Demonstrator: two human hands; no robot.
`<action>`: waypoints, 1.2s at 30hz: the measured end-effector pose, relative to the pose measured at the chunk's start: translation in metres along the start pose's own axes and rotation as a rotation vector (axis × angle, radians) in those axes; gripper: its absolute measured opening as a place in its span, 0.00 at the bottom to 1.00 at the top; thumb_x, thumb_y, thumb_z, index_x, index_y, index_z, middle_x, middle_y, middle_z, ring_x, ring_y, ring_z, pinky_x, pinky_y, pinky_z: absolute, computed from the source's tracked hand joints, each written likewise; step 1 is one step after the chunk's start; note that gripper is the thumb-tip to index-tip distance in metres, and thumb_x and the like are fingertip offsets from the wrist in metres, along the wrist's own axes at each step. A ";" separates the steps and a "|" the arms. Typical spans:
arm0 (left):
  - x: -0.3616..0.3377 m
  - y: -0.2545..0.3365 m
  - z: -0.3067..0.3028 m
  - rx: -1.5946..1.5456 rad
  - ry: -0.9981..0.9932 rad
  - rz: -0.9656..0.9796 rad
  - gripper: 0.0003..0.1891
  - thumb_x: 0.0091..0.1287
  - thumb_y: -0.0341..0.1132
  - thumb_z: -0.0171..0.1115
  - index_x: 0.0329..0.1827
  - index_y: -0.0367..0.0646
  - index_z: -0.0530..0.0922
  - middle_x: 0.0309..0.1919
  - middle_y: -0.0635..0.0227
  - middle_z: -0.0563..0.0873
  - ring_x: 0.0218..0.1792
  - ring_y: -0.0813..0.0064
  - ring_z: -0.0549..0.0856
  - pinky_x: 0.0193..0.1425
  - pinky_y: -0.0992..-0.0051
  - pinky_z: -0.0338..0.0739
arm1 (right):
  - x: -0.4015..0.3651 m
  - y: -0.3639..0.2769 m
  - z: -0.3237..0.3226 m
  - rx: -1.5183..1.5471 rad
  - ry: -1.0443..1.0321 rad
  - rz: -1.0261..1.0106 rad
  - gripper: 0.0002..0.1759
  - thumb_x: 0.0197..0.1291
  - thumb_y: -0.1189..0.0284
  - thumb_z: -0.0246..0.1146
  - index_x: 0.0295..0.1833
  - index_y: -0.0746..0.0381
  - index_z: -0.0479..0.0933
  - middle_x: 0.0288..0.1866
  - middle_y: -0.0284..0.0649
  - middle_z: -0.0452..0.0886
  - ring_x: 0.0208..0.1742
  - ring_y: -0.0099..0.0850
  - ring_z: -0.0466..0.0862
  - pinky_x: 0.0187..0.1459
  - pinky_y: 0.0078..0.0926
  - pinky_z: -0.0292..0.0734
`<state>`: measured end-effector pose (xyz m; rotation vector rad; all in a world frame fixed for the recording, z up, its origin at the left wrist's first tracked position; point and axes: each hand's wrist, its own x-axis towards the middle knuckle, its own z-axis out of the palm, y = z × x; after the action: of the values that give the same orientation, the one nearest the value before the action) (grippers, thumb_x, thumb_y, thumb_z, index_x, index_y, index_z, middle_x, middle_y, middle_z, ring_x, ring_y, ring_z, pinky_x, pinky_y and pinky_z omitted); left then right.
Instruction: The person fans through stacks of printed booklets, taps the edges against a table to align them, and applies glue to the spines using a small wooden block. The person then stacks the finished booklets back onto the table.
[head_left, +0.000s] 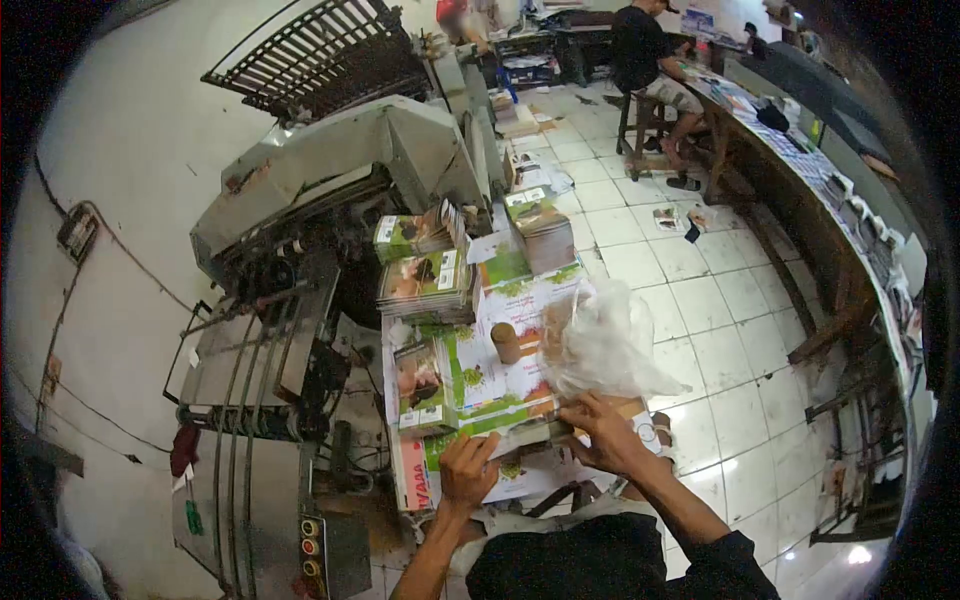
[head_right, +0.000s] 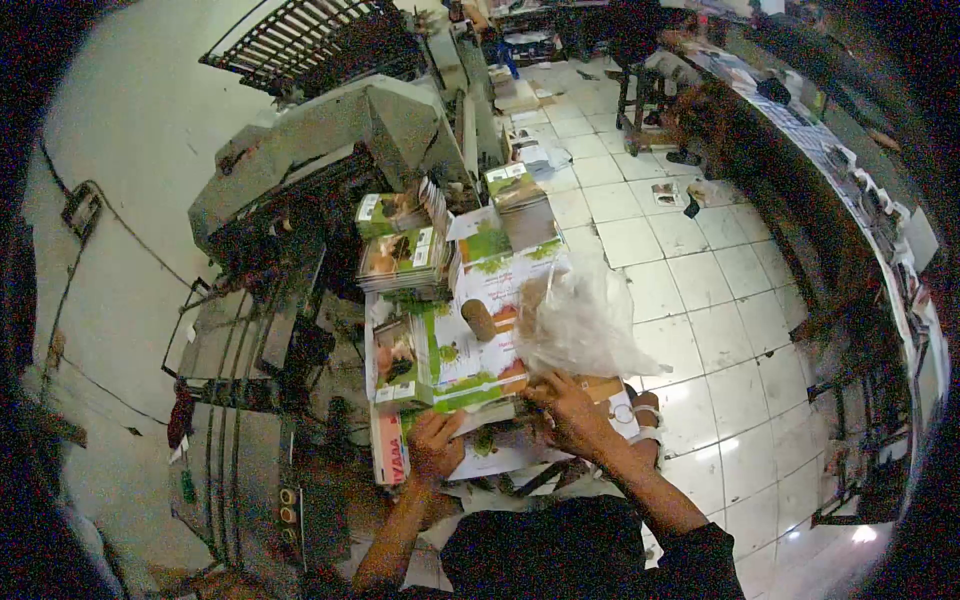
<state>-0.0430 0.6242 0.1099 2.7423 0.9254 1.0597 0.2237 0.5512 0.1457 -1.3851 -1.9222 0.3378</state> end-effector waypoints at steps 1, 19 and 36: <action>-0.001 0.000 -0.002 -0.015 0.001 0.014 0.23 0.44 0.25 0.65 0.49 0.39 0.83 0.34 0.62 0.83 0.36 0.59 0.81 0.39 0.61 0.76 | 0.006 -0.009 -0.002 0.032 0.031 0.008 0.20 0.55 0.75 0.69 0.55 0.62 0.80 0.49 0.50 0.77 0.48 0.47 0.80 0.47 0.39 0.77; -0.003 -0.002 -0.002 0.027 -0.035 -0.055 0.21 0.48 0.28 0.69 0.49 0.37 0.82 0.34 0.58 0.82 0.36 0.56 0.82 0.40 0.60 0.77 | 0.019 0.004 -0.002 0.474 -0.225 0.398 0.26 0.50 0.82 0.65 0.58 0.59 0.81 0.40 0.47 0.74 0.43 0.44 0.79 0.43 0.38 0.75; 0.027 0.010 -0.065 -0.246 -0.320 -0.119 0.10 0.61 0.25 0.66 0.45 0.38 0.85 0.31 0.56 0.82 0.31 0.58 0.84 0.35 0.65 0.79 | 0.027 -0.028 -0.007 -0.269 -0.242 0.001 0.33 0.45 0.73 0.68 0.62 0.57 0.75 0.62 0.50 0.75 0.66 0.47 0.71 0.65 0.47 0.67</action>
<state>-0.0629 0.6216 0.1782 2.5164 0.8346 0.6402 0.2049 0.5632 0.1781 -1.5766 -2.2301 0.2639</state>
